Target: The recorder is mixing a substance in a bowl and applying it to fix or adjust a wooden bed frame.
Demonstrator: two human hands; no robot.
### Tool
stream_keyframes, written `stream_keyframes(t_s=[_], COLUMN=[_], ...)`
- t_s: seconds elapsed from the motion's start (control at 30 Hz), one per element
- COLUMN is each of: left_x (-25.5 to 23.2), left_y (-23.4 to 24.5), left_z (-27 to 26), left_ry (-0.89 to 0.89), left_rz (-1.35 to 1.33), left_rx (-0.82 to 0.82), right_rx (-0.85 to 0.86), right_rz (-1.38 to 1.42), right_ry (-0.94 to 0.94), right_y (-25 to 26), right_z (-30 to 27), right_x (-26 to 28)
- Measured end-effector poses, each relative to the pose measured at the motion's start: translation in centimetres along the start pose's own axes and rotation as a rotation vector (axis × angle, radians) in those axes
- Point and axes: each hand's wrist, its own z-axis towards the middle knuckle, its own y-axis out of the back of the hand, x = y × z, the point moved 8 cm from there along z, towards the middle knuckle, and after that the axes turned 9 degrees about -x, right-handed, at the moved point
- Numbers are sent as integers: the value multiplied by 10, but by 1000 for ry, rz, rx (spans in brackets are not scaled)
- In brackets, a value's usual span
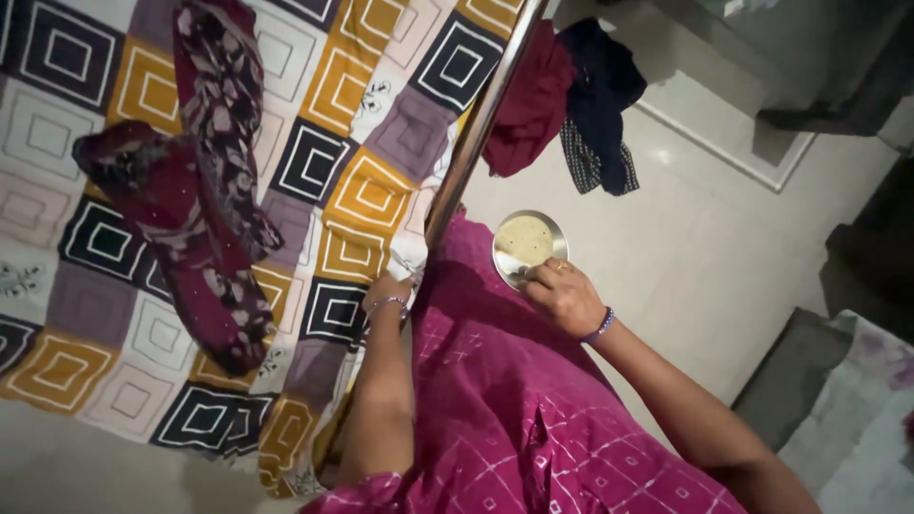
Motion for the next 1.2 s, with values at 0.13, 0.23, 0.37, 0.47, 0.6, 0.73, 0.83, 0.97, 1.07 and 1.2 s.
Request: stream_keyframes(t_s=[0.13,0.23,0.37,0.47,0.6,0.73,0.83,0.97,1.07,1.2], left_x=[10,18,22,55,88,120,118,87,53,-14], left_y=[-30,-43,-23,-14,68,82,61,26,9,27], left_z=[4,4,2,23,2,18,31,29,40,30], left_ry=[-39,-76,-199,-178,22,14,-24,-138,-222,-346], left_rz=[30,64,82,99,119,145,117,22,3,53], left_rx=[-21,-43,-255,-484,-723,-699,-386,-69,-51,82], right_rx=[27,22,75,83,44,-17,-19,-81,-107,-179], right_rz=[-10,4,-11,-9,-8,-58,-28,-39,-54,-101], right_ry=[-27,-48,-30,-21,-46,-25,-69,-54,-61,-123], right_y=[-13,-13,-18,-13,-2,13,25,31,42,60], right_z=[-28,-47,-67,-67,-59,-47,-37,-35,-27,-6], right_x=[10,17,22,27,32,36,34,20,11,-4])
